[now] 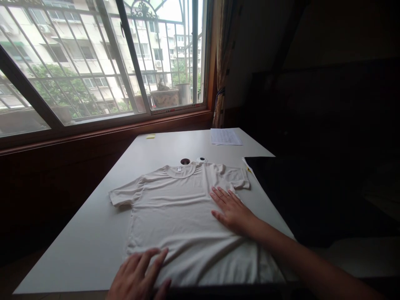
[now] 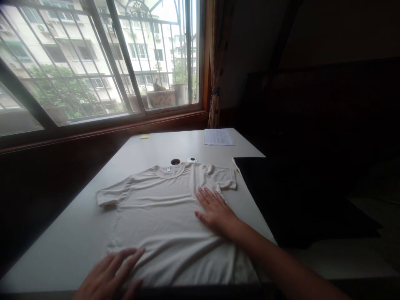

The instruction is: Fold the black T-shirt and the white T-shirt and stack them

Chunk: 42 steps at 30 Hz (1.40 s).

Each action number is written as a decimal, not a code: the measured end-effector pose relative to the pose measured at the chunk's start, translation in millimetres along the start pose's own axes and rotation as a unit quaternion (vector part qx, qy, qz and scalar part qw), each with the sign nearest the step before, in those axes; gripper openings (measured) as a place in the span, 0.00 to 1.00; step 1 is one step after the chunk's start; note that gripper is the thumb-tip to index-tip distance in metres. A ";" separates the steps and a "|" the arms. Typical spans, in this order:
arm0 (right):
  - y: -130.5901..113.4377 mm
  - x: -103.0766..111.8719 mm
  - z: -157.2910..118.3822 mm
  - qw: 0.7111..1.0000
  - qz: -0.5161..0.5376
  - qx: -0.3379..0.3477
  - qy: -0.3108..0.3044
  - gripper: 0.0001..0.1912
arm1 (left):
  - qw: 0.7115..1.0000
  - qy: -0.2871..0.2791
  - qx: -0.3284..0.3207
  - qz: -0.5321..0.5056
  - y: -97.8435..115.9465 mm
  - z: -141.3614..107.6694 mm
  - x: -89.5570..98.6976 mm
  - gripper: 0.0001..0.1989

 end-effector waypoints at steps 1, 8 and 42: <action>0.4 0.2 0.7 1.000 0.003 -0.001 -0.001 0.38 | 1.000 -0.007 0.021 -0.009 -14.2 14.4 1.6 0.28; 24.0 13.0 41.2 0.997 0.013 -0.057 0.057 0.35 | 0.994 -0.078 0.074 -0.011 -93.2 128.2 -49.9 0.26; 82.9 -14.2 166.3 0.986 -0.002 -0.168 -0.002 0.42 | 0.968 -0.176 0.164 -0.077 -192.4 236.7 -175.7 0.36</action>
Point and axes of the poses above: each hand's wrist, its own z-axis towards the middle knuckle, its own x-axis out of the back of the hand, y = z × x, the point moved 7 cm from there along z, towards the middle knuckle, and after that the axes turned 3 degrees about y, right-handed, at the moved point
